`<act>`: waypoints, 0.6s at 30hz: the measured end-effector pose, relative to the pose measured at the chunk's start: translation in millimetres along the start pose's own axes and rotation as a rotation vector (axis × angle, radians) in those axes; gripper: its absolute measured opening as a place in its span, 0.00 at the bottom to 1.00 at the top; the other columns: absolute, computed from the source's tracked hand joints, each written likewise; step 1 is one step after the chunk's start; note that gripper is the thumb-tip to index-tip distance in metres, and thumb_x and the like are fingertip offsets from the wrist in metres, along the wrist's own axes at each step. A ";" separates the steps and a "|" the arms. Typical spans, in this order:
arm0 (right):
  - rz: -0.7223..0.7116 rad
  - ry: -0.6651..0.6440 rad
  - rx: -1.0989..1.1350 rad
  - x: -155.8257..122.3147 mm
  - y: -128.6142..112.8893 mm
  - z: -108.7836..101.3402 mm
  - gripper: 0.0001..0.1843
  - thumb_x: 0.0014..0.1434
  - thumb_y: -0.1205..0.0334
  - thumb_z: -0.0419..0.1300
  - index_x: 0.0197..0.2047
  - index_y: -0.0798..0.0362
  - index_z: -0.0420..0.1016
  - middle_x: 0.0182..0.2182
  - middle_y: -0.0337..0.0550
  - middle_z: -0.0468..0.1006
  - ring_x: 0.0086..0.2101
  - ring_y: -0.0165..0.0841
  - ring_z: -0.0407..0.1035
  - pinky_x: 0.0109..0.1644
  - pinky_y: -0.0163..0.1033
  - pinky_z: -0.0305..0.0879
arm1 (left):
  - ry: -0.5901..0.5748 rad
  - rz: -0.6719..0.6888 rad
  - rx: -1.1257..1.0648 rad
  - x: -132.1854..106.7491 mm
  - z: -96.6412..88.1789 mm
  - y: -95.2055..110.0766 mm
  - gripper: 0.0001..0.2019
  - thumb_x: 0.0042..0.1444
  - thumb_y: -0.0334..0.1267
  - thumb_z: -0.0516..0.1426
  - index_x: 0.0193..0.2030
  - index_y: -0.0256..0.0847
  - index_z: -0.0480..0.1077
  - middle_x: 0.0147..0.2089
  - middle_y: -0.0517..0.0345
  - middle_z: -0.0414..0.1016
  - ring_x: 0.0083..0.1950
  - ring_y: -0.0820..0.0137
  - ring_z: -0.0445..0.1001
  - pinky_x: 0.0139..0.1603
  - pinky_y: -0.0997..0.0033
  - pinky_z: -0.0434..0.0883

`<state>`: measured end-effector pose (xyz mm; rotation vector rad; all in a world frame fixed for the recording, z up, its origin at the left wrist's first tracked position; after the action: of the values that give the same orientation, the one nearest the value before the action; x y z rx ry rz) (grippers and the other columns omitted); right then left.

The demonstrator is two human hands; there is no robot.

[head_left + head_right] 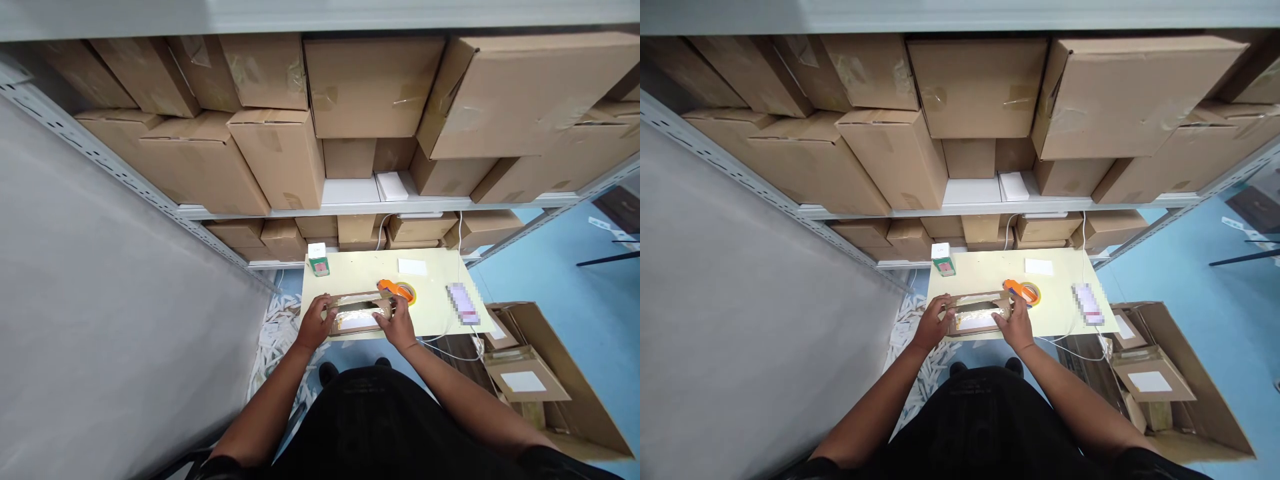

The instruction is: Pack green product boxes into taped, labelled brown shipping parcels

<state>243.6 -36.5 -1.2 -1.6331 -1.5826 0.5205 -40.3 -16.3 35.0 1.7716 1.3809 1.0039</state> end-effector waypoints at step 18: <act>0.131 -0.165 -0.299 38.6 93.0 -22.9 0.17 0.57 0.53 0.61 0.47 0.50 0.80 0.40 0.54 0.82 0.45 0.50 0.74 0.51 0.56 0.69 | 0.100 -0.006 0.275 2.6 25.6 5.8 0.13 0.64 0.33 0.54 0.50 0.45 0.78 0.61 0.46 0.72 0.64 0.50 0.66 0.68 0.43 0.61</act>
<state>325.9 3.0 -49.5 -1.9705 -1.7480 0.5166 -14.8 -16.2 28.2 1.9342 1.6514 0.9459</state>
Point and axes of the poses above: each hand's wrist, its own x-axis towards the middle knuckle, its own z-axis out of the palm, y = z × x, the point moved 2 cm from there along x, towards the middle knuckle
